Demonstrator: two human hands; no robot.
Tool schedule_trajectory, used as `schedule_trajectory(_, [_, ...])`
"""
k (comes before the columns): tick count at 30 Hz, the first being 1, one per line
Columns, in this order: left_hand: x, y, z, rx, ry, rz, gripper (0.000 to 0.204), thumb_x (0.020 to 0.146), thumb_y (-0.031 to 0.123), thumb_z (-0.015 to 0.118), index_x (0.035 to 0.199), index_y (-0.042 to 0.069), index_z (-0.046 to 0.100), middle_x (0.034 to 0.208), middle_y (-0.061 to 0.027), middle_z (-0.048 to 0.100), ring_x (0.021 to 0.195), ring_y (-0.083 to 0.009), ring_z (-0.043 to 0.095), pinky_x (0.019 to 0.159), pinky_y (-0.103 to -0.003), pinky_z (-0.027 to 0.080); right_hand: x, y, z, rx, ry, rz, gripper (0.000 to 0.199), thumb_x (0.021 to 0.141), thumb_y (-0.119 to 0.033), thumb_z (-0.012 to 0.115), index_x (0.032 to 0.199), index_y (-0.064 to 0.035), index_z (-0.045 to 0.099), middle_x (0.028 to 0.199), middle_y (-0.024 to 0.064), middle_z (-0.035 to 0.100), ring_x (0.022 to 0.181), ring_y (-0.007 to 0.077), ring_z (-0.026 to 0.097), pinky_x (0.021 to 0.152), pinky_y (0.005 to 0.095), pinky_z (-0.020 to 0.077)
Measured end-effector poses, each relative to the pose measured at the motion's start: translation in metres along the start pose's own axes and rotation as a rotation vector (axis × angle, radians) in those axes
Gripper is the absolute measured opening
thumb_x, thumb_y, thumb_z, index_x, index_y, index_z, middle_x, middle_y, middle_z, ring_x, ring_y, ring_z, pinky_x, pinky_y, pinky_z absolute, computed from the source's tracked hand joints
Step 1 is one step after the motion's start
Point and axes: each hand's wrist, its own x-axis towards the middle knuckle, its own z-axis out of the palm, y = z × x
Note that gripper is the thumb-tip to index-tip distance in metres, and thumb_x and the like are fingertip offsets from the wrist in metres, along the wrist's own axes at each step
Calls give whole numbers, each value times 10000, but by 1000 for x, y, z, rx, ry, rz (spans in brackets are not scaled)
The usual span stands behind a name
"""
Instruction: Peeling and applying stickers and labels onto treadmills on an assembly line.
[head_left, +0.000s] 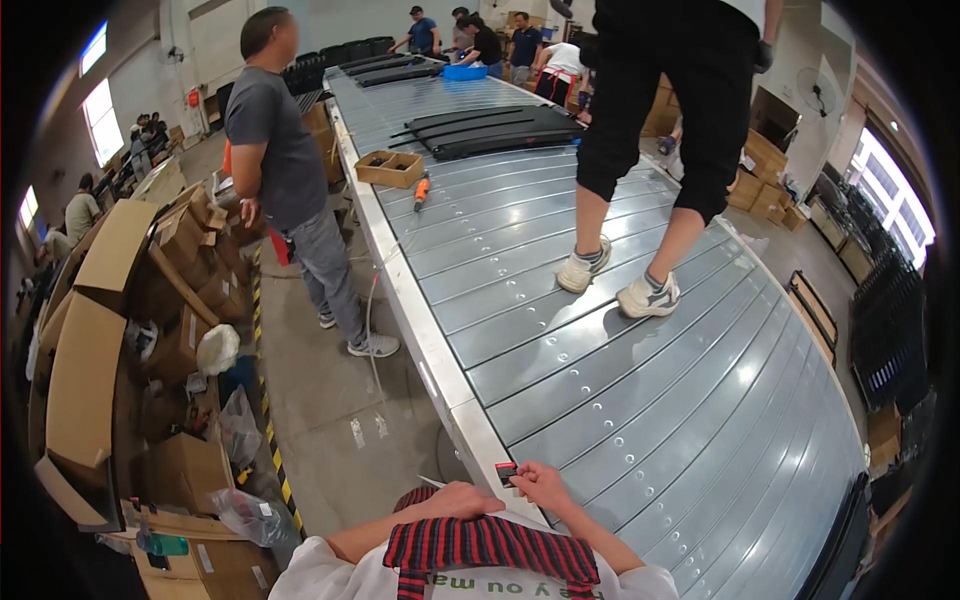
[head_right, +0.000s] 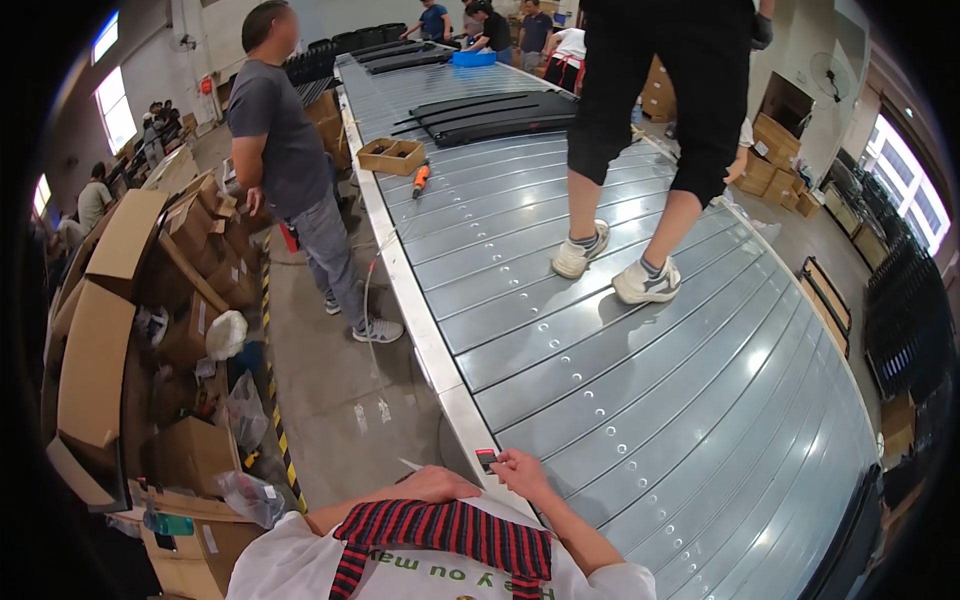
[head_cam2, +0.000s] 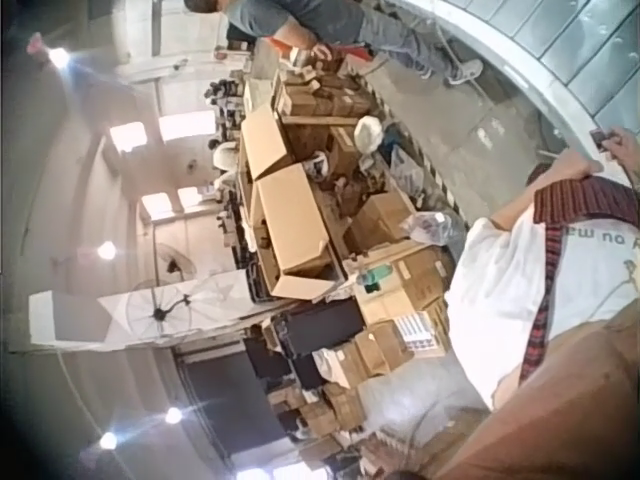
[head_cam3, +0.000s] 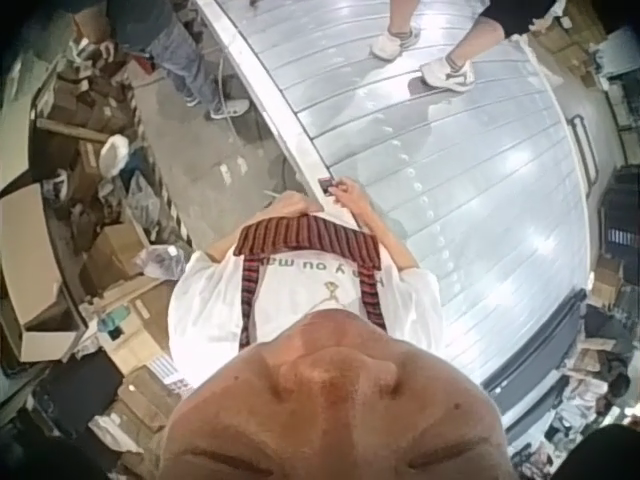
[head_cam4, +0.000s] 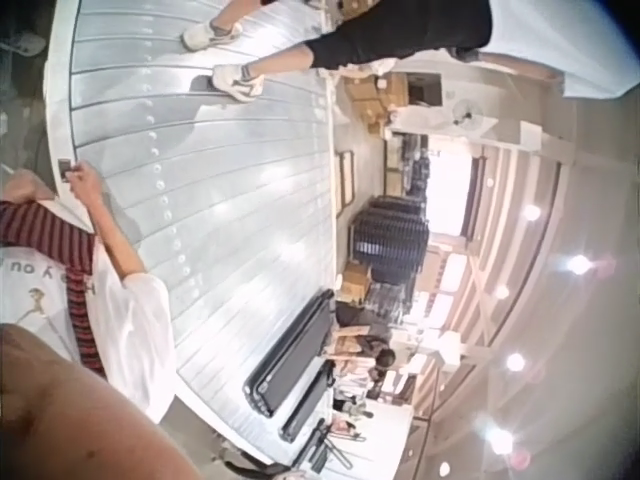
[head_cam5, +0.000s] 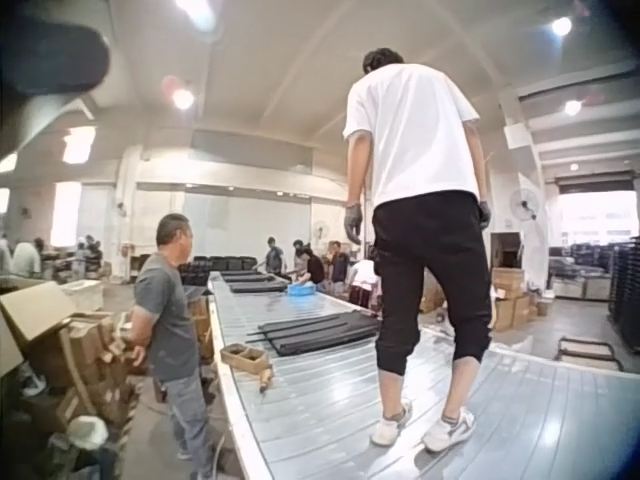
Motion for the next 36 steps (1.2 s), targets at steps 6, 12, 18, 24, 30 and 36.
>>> schedule_trajectory(6, [-14, -5, -15, -128, 63, -11, 185, 739, 238, 461, 863, 104, 494, 791, -135, 567, 804, -336, 554, 653, -417, 441, 13, -6, 19, -28, -72, 40, 181, 765, -172, 619, 840, -24, 546, 560, 32, 563, 445, 67, 476, 385, 218, 370])
schedule_trajectory(12, [-24, -36, -43, -141, -32, -4, 221, 751, 277, 459, 891, 114, 513, 806, -129, 571, 831, -331, 551, 672, -409, 443, 41, -20, 26, 11, 61, 39, 148, 768, -125, 624, 842, -28, 540, 545, 24, 553, 417, 63, 472, 367, 215, 361])
schedule_trajectory(18, [-36, -90, -92, -112, -59, 44, 217, 763, 273, 460, 901, 113, 508, 807, -123, 576, 807, -336, 552, 653, -418, 446, 88, -64, 67, 31, 70, -10, 126, 778, -115, 610, 836, -31, 535, 546, 20, 553, 433, 58, 477, 381, 211, 367])
schedule_trajectory(24, [-46, -141, -150, -102, -104, 125, 211, 752, 266, 461, 879, 102, 501, 801, -122, 571, 806, -330, 552, 653, -411, 446, 145, -114, 95, 11, 117, -40, 118, 783, -116, 607, 822, -38, 527, 552, 14, 553, 444, 62, 478, 397, 210, 366])
schedule_trajectory(30, [-53, -178, -175, -133, -203, 153, 184, 738, 251, 465, 812, 82, 468, 767, -136, 541, 781, -336, 542, 639, -418, 433, 167, -124, 120, 18, 213, -27, 126, 776, -119, 613, 815, -39, 524, 561, 18, 557, 451, 67, 479, 400, 218, 366])
schedule_trajectory(36, [-50, -183, -188, -70, -209, 185, 154, 734, 219, 464, 762, 69, 443, 720, -147, 537, 755, -349, 535, 598, -419, 418, 169, -115, 123, 82, 237, -25, 127, 775, -119, 609, 825, -35, 528, 560, 23, 558, 443, 77, 488, 390, 220, 368])
